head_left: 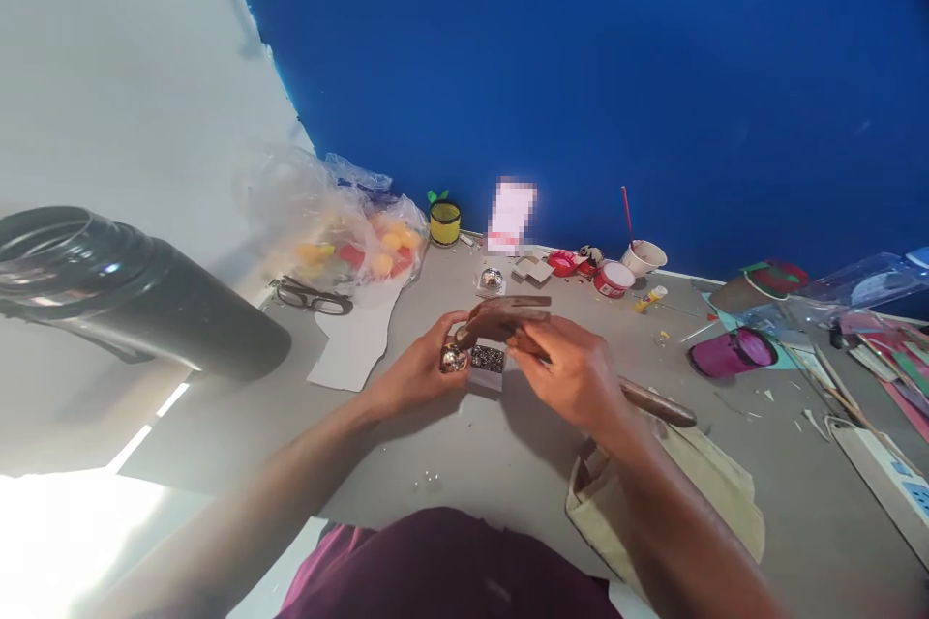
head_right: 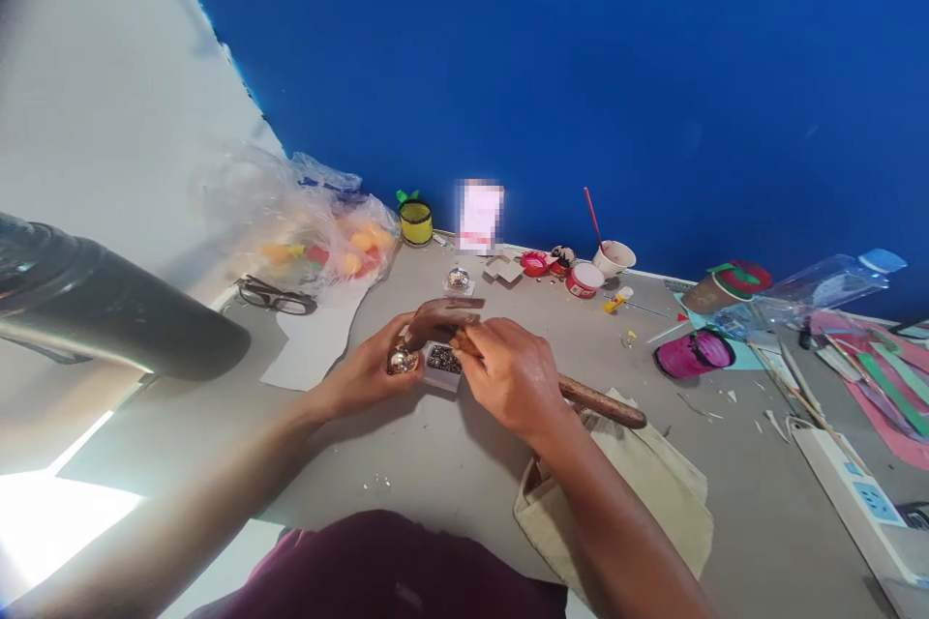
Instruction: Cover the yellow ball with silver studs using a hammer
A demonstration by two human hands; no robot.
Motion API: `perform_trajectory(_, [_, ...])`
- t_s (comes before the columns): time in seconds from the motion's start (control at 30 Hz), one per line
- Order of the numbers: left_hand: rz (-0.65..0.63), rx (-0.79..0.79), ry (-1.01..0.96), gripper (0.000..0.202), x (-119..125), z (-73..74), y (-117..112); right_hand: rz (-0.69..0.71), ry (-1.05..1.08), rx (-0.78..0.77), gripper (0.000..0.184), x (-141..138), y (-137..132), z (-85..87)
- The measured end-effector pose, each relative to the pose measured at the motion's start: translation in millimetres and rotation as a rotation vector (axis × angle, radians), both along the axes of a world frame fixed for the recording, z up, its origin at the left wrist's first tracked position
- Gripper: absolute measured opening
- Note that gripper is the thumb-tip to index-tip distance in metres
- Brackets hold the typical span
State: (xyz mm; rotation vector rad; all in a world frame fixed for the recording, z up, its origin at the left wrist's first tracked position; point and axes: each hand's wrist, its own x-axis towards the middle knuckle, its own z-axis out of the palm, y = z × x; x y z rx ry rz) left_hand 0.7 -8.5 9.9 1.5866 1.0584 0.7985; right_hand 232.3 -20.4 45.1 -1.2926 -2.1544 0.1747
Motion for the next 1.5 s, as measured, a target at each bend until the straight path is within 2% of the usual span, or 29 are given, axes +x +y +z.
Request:
perform_trajectory(0.1, [-0.085,-0.122,-0.069,0.041,-4.6,0.7,2.0,-0.102,0.083,-0.127,0.012,15.9,12.7,-1.9])
perform_trajectory(0.2, [-0.178,-0.309,-0.328,0.04,-8.0,1.6,3.0,-0.218,0.042,-0.33,0.014,36.3,32.1,-9.0])
perform_trajectory(0.3, [-0.206,-0.406,-0.518,0.036,-9.2,3.3,2.4,-0.311,-0.044,-0.47,0.029,52.4,51.2,-22.1])
perform_trajectory(0.37, [-0.221,-0.429,-0.543,0.03,-9.1,4.9,1.2,-0.315,-0.119,-0.552,0.031,58.8,60.0,-30.8])
perform_trajectory(0.5, [-0.268,-0.446,-0.598,0.026,-8.3,6.6,-0.6,-0.27,-0.218,-0.643,0.02,61.8,65.7,-39.1])
perform_trajectory(0.63, [-0.282,-0.461,-0.68,0.023,-8.0,6.9,-0.6,-0.298,-0.348,-0.608,0.013,57.8,63.1,-38.8])
perform_trajectory(0.77, [-0.301,-0.548,-0.801,0.028,-8.5,7.8,-0.4,-0.336,-0.479,-0.567,0.016,54.6,61.5,-40.3])
perform_trajectory(0.9, [-0.301,-0.636,-0.928,0.04,-9.8,7.7,0.8,-0.367,-0.448,-0.454,0.017,48.9,57.7,-38.4])
perform_trajectory(0.97, [-0.271,-0.664,-0.932,0.032,-10.2,7.3,1.7,-0.306,-0.327,-0.326,0.016,40.2,51.8,-35.5])
perform_trajectory(1.03, [-0.243,-0.679,-0.914,0.023,-10.1,7.2,2.4,-0.161,-0.205,-0.237,0.015,26.3,42.9,-32.7])
perform_trajectory(1.1, [-0.227,-0.697,-0.913,0.021,-9.6,7.8,2.6,-0.011,-0.178,-0.233,0.014,9.4,32.7,-30.8])
perform_trajectory(1.17, [-0.21,-0.712,-0.928,0.021,-9.0,9.3,2.2,0.098,-0.269,-0.267,0.014,-6.8,23.8,-29.5])
perform_trajectory(1.3, [-0.198,-0.712,-0.946,0.021,-8.3,13.1,1.0,0.139,-0.479,-0.312,0.014,-25.9,16.0,-29.0])
perform_trajectory(1.5, [-0.171,-0.669,-0.926,0.021,-6.7,10.6,0.2,0.144,-0.581,-0.317,0.021,-30.6,16.8,-32.7])
